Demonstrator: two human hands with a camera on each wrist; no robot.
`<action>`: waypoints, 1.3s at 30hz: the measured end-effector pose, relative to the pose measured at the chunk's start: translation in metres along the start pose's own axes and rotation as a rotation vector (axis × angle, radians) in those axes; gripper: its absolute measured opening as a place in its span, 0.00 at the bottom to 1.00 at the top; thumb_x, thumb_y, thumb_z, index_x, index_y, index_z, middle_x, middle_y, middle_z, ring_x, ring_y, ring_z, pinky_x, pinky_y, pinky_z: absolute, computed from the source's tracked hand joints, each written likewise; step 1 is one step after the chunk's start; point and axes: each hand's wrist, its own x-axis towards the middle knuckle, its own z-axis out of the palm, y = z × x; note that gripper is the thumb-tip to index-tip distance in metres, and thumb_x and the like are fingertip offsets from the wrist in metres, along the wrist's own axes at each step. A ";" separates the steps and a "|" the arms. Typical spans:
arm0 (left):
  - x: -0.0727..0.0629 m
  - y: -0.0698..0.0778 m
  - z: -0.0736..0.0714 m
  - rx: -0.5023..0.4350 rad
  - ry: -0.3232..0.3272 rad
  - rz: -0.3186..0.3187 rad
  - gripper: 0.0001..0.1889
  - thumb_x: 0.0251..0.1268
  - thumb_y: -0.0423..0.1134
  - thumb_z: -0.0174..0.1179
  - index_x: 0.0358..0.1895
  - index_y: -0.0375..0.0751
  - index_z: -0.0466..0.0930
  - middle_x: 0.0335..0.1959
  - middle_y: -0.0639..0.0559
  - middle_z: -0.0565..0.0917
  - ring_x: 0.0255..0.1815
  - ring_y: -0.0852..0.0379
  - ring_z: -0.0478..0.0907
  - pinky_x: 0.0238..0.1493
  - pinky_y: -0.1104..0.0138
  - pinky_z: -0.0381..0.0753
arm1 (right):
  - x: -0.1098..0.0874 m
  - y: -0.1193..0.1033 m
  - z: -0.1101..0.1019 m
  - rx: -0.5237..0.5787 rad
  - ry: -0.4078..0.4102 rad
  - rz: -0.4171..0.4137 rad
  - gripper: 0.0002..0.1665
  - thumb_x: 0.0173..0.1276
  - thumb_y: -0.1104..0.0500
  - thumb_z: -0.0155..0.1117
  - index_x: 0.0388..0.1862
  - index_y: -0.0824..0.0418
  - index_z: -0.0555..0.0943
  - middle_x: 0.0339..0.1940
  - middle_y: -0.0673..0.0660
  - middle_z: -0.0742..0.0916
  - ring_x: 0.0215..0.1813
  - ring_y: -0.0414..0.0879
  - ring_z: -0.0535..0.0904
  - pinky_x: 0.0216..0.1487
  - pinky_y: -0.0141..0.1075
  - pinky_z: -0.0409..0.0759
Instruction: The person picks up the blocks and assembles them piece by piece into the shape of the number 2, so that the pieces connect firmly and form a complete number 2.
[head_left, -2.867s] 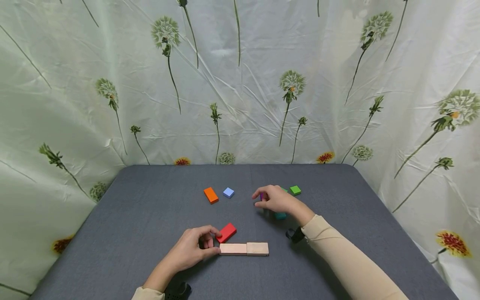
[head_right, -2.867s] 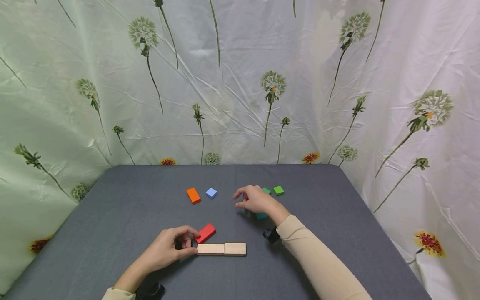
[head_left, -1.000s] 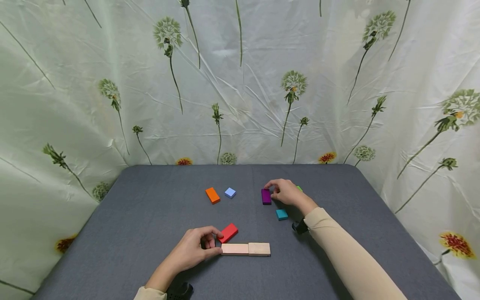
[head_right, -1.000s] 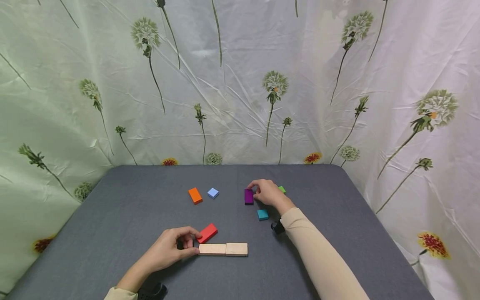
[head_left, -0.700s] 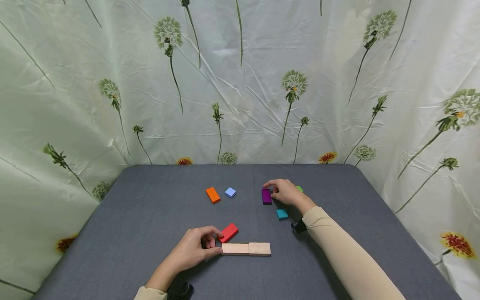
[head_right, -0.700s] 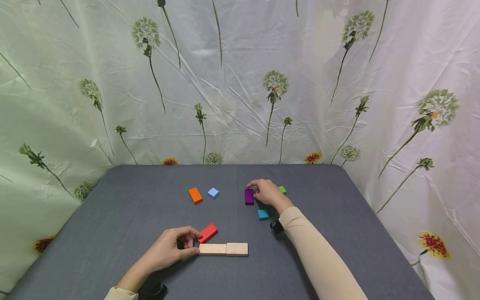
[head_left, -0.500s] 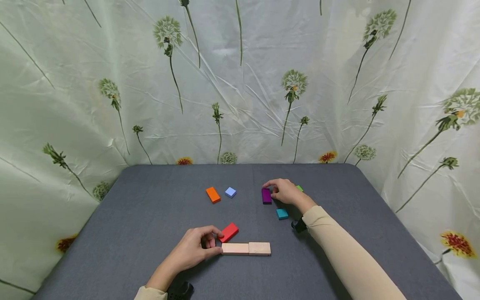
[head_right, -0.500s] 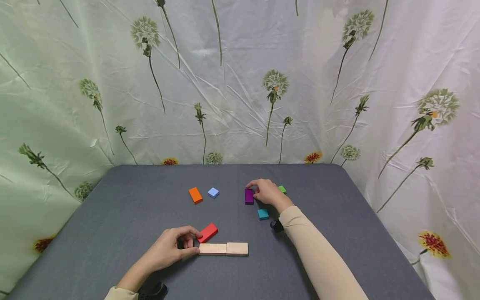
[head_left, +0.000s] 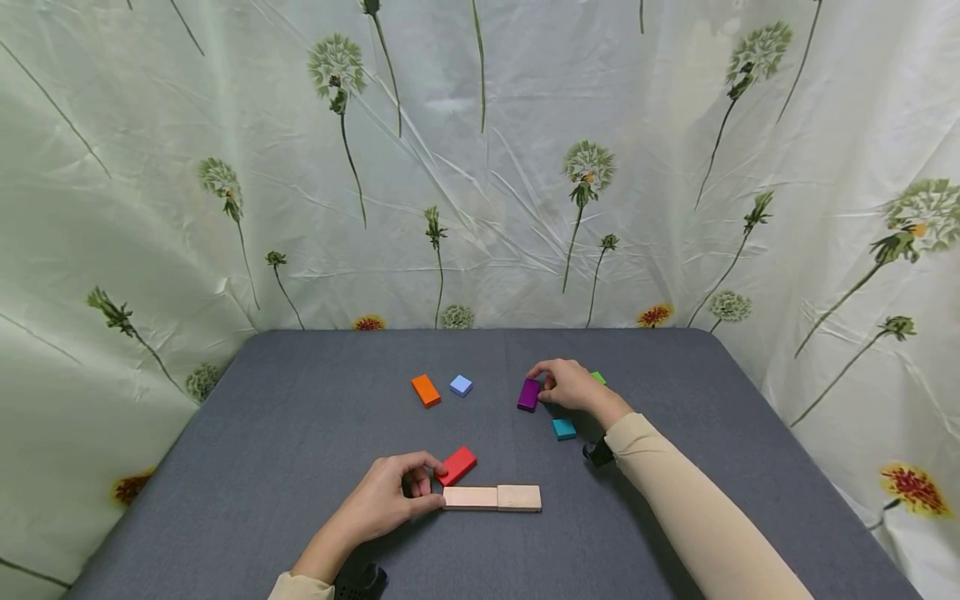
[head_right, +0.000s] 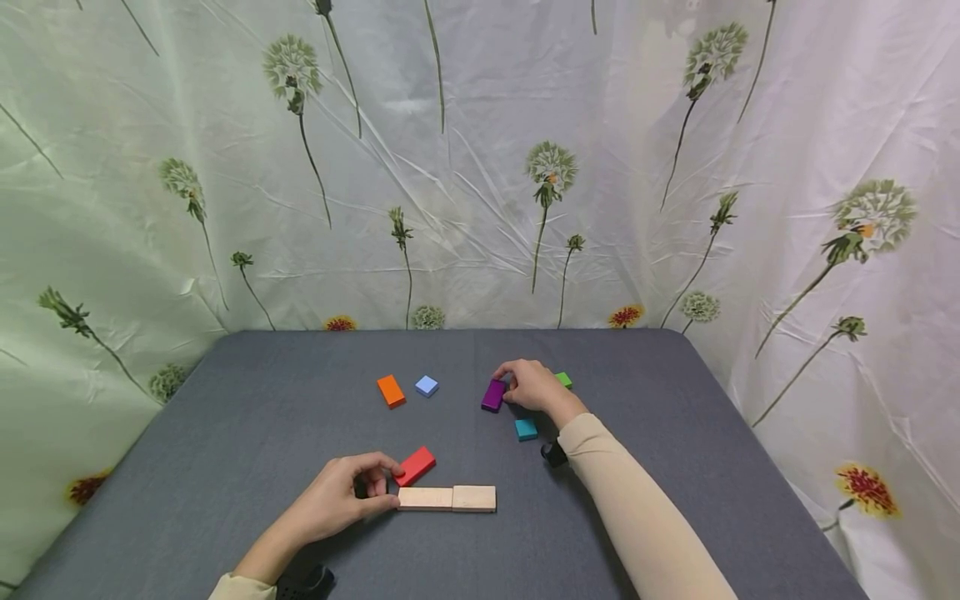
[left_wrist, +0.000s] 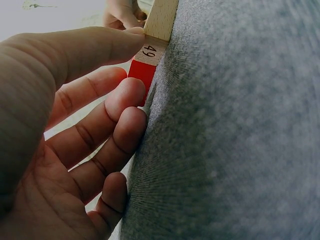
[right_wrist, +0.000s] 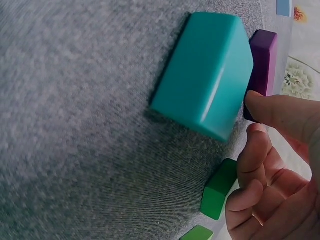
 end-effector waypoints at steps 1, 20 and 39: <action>0.000 0.000 0.000 0.000 0.000 0.001 0.14 0.62 0.43 0.80 0.49 0.50 0.88 0.28 0.61 0.80 0.28 0.67 0.75 0.29 0.71 0.73 | 0.000 0.000 0.000 0.004 0.000 0.000 0.21 0.73 0.66 0.72 0.64 0.60 0.85 0.32 0.54 0.84 0.31 0.44 0.73 0.35 0.35 0.71; -0.001 0.001 0.000 0.001 0.000 0.003 0.15 0.62 0.43 0.80 0.49 0.50 0.87 0.28 0.61 0.80 0.28 0.67 0.75 0.29 0.71 0.73 | -0.002 0.000 -0.001 0.022 -0.012 -0.013 0.21 0.72 0.66 0.73 0.63 0.59 0.86 0.30 0.53 0.83 0.28 0.42 0.70 0.34 0.34 0.69; -0.001 0.002 0.000 0.008 0.000 -0.004 0.15 0.62 0.43 0.80 0.49 0.49 0.87 0.28 0.61 0.80 0.29 0.67 0.74 0.29 0.71 0.72 | -0.007 0.006 -0.007 0.048 -0.044 -0.039 0.17 0.72 0.61 0.75 0.58 0.61 0.89 0.28 0.51 0.84 0.28 0.40 0.71 0.33 0.33 0.70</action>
